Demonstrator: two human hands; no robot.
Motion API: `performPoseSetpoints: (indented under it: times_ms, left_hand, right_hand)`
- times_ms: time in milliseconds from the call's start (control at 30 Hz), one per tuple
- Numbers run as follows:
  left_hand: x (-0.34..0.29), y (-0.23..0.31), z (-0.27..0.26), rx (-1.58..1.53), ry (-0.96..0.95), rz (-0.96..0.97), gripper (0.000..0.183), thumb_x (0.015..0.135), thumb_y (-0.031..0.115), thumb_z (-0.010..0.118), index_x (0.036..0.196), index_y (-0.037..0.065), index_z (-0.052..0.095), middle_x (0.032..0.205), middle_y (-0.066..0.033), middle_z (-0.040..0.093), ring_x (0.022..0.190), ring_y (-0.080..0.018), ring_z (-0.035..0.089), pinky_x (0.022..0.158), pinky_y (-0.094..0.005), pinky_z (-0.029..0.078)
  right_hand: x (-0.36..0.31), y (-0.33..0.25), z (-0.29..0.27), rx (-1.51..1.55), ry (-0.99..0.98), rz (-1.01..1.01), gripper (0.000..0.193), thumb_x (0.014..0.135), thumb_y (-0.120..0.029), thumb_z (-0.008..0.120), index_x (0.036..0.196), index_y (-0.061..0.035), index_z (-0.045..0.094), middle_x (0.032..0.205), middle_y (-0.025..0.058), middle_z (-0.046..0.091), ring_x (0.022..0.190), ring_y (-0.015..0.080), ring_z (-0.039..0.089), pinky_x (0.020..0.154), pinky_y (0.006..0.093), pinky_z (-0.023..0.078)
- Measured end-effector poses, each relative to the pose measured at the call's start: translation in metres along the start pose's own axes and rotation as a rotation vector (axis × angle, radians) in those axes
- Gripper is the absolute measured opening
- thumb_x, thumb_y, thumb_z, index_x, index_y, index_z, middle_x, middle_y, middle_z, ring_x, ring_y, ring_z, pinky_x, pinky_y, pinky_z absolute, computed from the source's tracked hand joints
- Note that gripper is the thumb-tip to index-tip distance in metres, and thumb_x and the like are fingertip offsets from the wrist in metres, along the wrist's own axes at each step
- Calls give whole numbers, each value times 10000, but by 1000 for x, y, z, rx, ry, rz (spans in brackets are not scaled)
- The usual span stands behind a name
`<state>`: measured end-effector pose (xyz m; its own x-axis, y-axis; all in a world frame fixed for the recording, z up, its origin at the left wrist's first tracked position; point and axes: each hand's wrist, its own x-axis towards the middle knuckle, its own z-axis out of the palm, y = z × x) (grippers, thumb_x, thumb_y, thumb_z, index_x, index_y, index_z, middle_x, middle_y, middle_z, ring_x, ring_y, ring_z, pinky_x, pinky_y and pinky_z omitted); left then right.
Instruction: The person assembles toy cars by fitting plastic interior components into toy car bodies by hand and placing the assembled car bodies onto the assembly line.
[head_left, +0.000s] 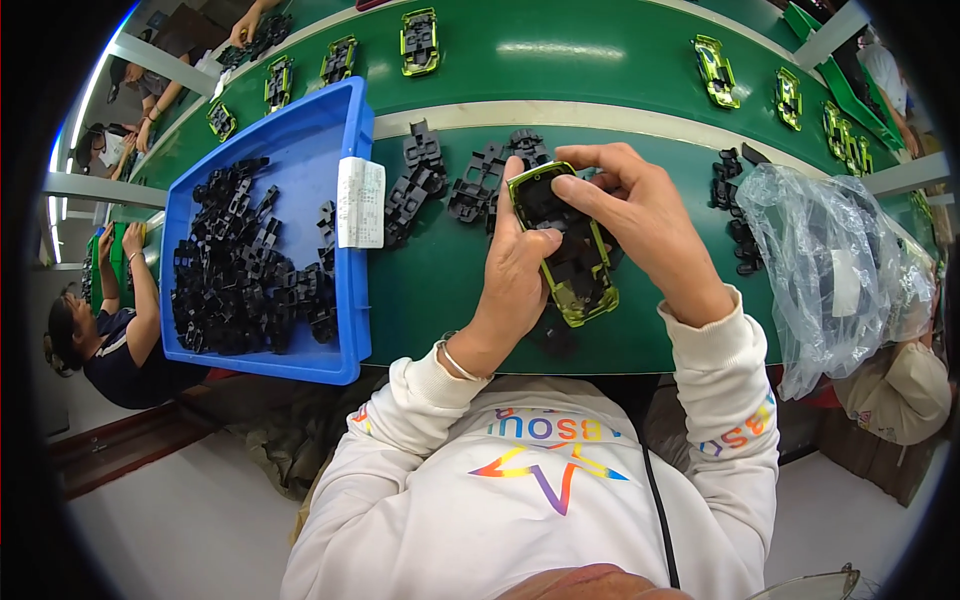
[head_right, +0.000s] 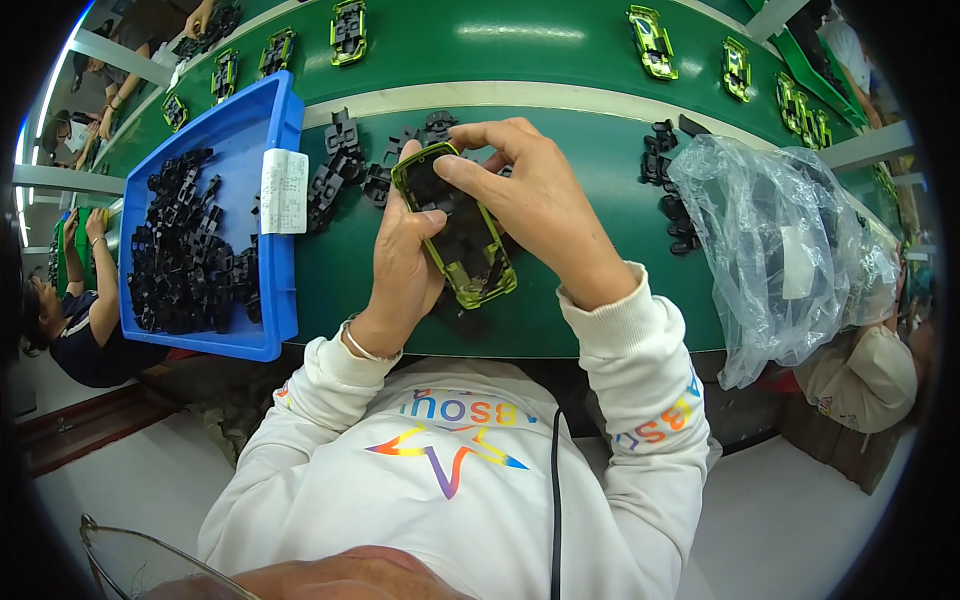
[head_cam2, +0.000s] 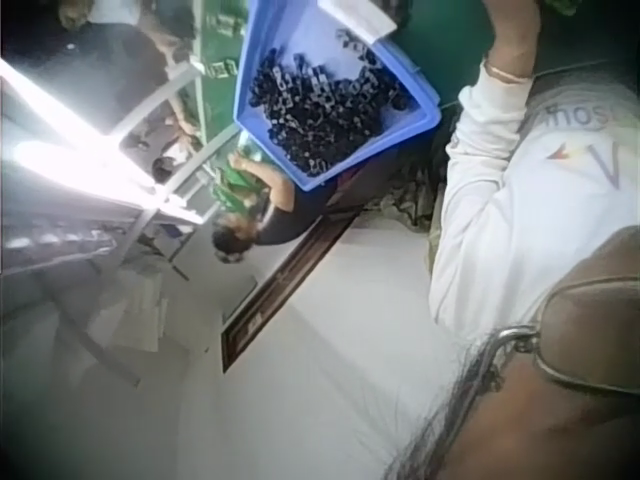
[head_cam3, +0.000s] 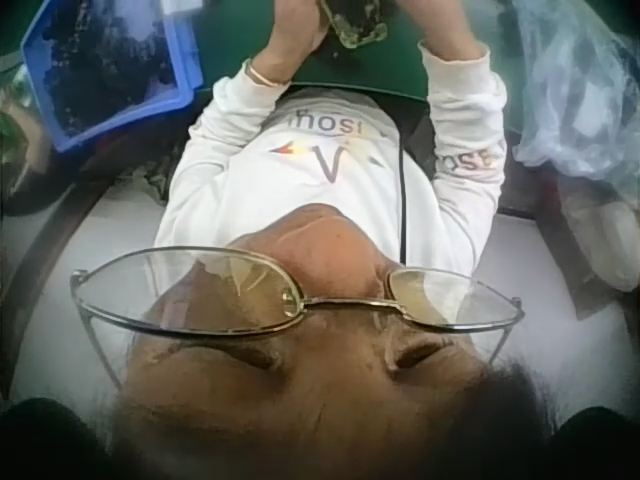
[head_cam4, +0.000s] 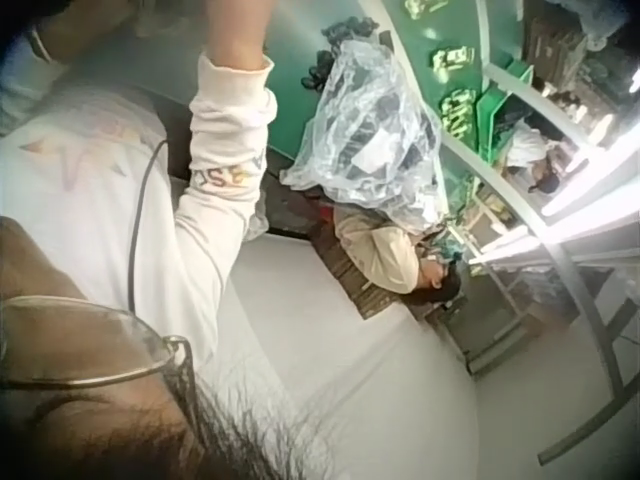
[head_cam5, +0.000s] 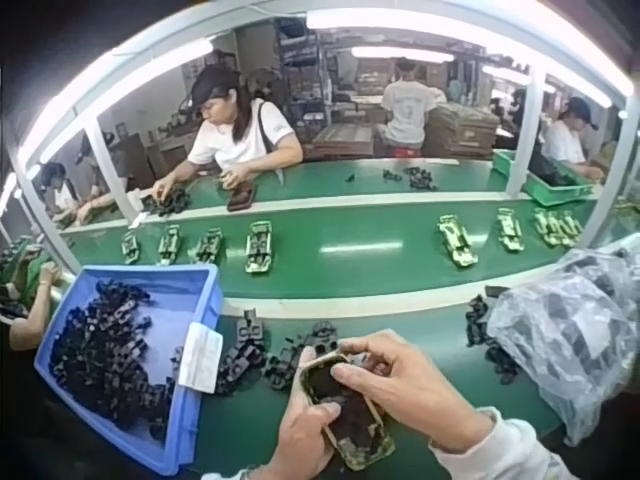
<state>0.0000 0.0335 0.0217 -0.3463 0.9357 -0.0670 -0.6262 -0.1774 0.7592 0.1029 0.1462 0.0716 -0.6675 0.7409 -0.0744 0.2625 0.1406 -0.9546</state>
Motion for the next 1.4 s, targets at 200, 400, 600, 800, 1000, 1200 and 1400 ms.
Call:
performPoseSetpoints:
  times_ms: [200,400,600,800,1000,1200,1400]
  left_hand:
    - [10,-5,-13,115,31,-11,817,852,18,425,1570,42,36,1425,-158,408,1286,-264,496,1073,-411,452]
    - [17,4,-2,61,4,-42,631,880,85,458,1479,28,268,1382,-162,453,1189,-305,588,912,-443,576]
    - [15,17,10,51,-18,-1,553,901,109,457,1423,-22,332,1456,-191,447,1269,-403,541,894,-436,591]
    - [20,6,19,47,30,-28,486,911,62,489,1382,-11,393,1404,-184,503,1203,-371,592,882,-430,593]
    - [28,3,18,146,92,-61,547,893,98,503,1409,-32,374,1398,-247,506,1213,-374,589,928,-424,572]
    - [32,5,19,99,59,-84,545,929,109,454,1432,-58,329,1393,-278,494,1232,-369,575,969,-387,560]
    - [26,7,13,28,85,-123,539,946,136,459,1409,-110,334,1366,-288,510,1226,-379,577,987,-378,552]
  right_hand:
    - [17,20,1,211,-77,135,412,878,-323,724,1079,36,704,1090,94,595,900,159,604,728,286,501]
    - [20,21,-14,365,-195,199,406,897,-285,708,1218,-39,674,1111,18,656,967,111,600,872,253,426]
    - [-21,44,-82,268,91,52,470,890,-252,716,1286,-14,631,1053,52,674,898,119,622,868,262,459]
    - [-30,111,-121,-953,548,-240,370,829,-117,713,1192,-76,655,1194,101,629,1078,320,589,915,407,487]
    - [-37,119,-108,-1016,420,-253,329,799,-117,740,1118,-92,662,1079,63,652,1031,279,593,883,393,461]
    - [-49,124,-115,-854,461,-262,253,798,-121,750,1036,-70,680,1050,62,654,991,271,622,857,406,476]
    - [-50,124,-118,-816,498,-343,151,832,-104,713,975,-56,711,1025,70,674,891,253,660,787,343,506]
